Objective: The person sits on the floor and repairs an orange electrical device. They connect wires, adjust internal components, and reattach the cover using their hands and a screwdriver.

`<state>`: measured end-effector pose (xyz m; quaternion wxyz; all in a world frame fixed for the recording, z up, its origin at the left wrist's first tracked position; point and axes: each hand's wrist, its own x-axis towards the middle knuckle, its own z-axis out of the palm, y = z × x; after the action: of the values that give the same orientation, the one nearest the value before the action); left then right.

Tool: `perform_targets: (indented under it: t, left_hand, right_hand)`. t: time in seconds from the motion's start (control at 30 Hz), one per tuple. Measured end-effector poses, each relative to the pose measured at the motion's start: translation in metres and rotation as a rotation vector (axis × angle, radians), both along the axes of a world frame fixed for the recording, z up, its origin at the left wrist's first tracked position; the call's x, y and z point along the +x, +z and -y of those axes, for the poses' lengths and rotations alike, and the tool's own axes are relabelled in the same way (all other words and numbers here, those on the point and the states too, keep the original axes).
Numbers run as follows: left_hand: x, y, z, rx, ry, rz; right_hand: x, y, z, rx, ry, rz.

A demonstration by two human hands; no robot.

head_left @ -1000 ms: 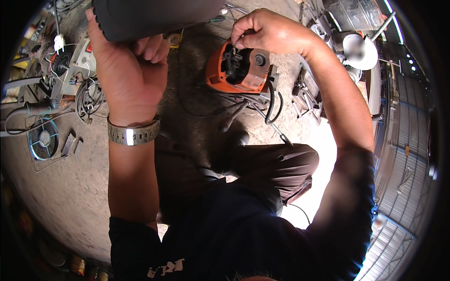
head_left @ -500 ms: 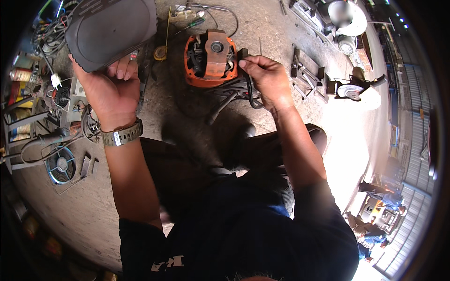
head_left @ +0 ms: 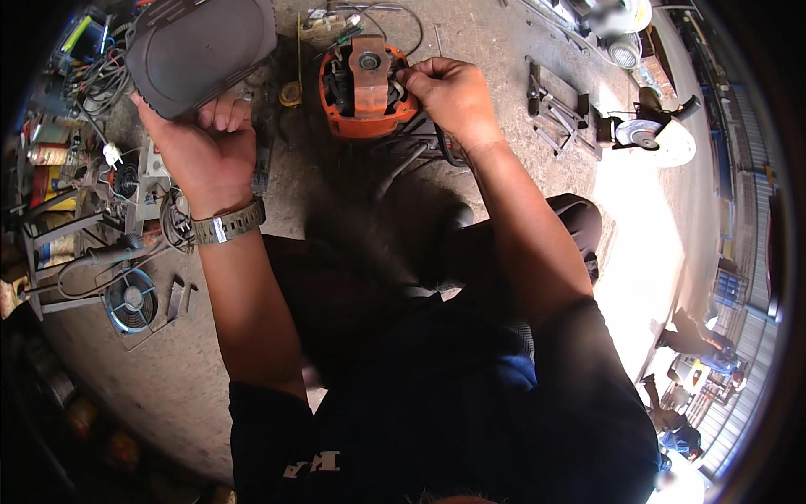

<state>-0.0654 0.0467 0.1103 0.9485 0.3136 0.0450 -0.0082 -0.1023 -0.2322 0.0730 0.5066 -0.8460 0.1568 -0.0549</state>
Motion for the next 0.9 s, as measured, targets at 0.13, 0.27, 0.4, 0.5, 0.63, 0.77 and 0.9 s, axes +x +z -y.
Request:
perform_targets:
  t: [0.13,0.27,0.4,0.5,0.63,0.77,0.9]
  left_hand:
    - [-0.005,0.003,0.001,-0.003,0.001,0.020]
    - [-0.003,-0.001,-0.007,-0.037,-0.061,0.077]
    - [-0.009,0.004,-0.008,-0.011,-0.060,0.081]
    - [-0.011,0.005,-0.008,0.036,-0.039,0.071]
    - [-0.008,0.001,-0.013,0.025,-0.087,0.098]
    - [-0.004,0.001,-0.011,0.069,-0.068,0.069]
    - [-0.005,0.003,-0.007,0.084,-0.066,0.052]
  right_hand:
    - [0.002,-0.007,0.002,0.019,-0.011,0.002]
    - [-0.001,-0.006,-0.003,0.088,-0.033,0.030]
    - [-0.006,-0.002,-0.009,0.196,-0.034,0.049]
    - [-0.006,-0.011,-0.006,0.293,-0.032,0.095]
    - [-0.016,-0.017,-0.005,0.113,0.005,0.151]
    - [-0.026,-0.015,-0.012,-0.052,0.014,0.201]
    - [-0.024,-0.020,-0.015,-0.001,-0.006,0.222]
